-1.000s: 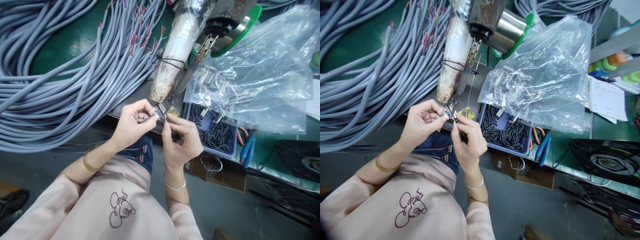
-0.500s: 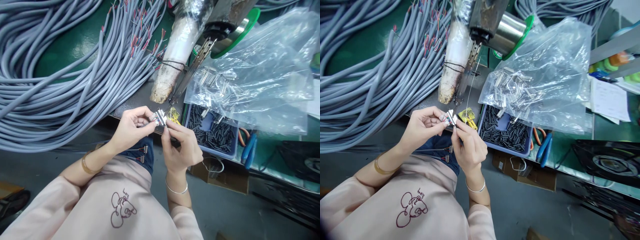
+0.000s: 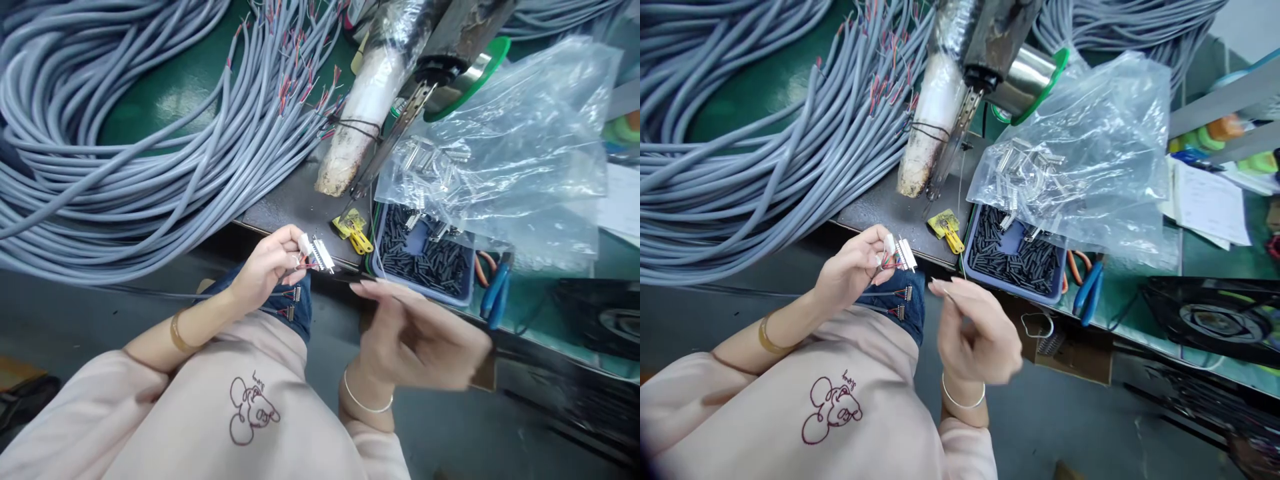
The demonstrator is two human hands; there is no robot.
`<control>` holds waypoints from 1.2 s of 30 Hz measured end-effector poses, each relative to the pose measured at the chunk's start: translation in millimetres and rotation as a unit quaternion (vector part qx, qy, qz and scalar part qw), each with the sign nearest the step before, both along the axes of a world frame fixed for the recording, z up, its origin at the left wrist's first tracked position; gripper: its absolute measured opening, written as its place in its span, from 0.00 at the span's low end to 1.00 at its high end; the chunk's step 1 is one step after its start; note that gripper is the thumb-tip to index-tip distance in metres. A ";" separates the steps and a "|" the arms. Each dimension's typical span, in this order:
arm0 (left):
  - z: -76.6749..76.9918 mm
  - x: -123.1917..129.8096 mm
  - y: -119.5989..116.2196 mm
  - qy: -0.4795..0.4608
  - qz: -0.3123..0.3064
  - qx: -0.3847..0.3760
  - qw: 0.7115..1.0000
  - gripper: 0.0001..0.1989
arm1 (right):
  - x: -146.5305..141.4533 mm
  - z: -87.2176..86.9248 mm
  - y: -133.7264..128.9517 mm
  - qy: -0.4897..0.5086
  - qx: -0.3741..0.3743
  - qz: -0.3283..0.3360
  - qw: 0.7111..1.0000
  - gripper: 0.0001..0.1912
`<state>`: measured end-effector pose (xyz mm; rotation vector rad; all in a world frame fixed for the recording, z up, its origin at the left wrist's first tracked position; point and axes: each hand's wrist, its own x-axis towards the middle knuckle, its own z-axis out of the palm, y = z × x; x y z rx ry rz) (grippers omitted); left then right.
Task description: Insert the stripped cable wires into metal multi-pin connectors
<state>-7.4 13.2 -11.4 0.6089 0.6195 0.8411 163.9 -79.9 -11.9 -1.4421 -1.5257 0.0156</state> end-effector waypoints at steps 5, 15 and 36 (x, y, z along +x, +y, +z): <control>3.3 -0.6 -2.1 0.016 -0.007 0.031 0.999 0.09 | -19.6 5.3 22.1 -0.150 0.071 0.035 0.985 0.08; -4.1 3.5 -0.3 0.091 0.037 0.147 0.984 0.13 | -26.4 -8.8 37.9 -0.098 0.097 -0.033 0.990 0.08; 11.5 21.9 32.6 0.179 0.087 0.182 0.963 0.08 | -14.6 -5.7 59.0 -0.008 0.045 0.009 0.999 0.08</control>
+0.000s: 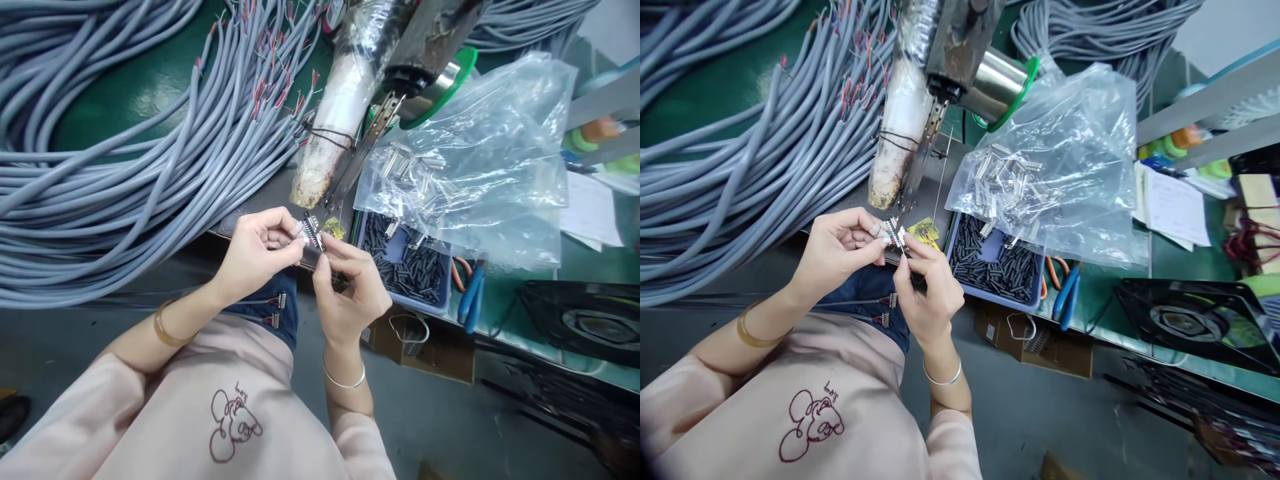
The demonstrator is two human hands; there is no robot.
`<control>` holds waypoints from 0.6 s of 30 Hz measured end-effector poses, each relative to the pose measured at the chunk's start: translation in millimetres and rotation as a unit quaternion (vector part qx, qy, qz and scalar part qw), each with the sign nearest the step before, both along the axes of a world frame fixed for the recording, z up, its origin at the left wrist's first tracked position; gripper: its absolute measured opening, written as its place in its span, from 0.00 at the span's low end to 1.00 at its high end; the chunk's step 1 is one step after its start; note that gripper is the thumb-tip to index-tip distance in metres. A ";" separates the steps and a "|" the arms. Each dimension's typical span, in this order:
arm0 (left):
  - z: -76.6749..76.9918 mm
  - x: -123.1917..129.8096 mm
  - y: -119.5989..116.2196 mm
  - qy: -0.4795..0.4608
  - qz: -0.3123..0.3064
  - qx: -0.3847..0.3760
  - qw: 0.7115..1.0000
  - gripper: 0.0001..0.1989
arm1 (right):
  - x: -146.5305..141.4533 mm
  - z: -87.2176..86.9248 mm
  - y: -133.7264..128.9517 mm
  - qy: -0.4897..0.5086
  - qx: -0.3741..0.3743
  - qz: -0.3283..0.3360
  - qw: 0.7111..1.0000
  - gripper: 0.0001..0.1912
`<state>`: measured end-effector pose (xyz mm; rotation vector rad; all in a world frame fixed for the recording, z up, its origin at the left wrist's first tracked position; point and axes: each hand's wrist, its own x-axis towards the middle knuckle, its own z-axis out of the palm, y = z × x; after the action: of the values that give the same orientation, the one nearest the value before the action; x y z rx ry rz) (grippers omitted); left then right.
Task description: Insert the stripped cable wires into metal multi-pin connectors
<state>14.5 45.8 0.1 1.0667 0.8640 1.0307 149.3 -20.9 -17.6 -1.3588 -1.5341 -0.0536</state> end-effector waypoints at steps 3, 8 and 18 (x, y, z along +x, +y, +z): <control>2.8 0.0 2.2 0.005 0.000 0.013 1.000 0.07 | 0.2 1.1 2.1 0.007 0.000 0.007 1.000 0.08; 11.7 -0.8 5.1 0.015 -0.006 0.025 1.000 0.06 | -1.3 9.5 4.1 -0.011 0.004 -0.009 1.000 0.09; 5.4 -5.3 2.7 0.040 -0.047 -0.029 0.998 0.07 | -1.5 10.4 -2.7 -0.106 -0.003 -0.007 0.994 0.09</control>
<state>9.2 48.5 5.6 1.0948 0.8956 0.8837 147.8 -23.6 -7.1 -1.4056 -1.7005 -0.2072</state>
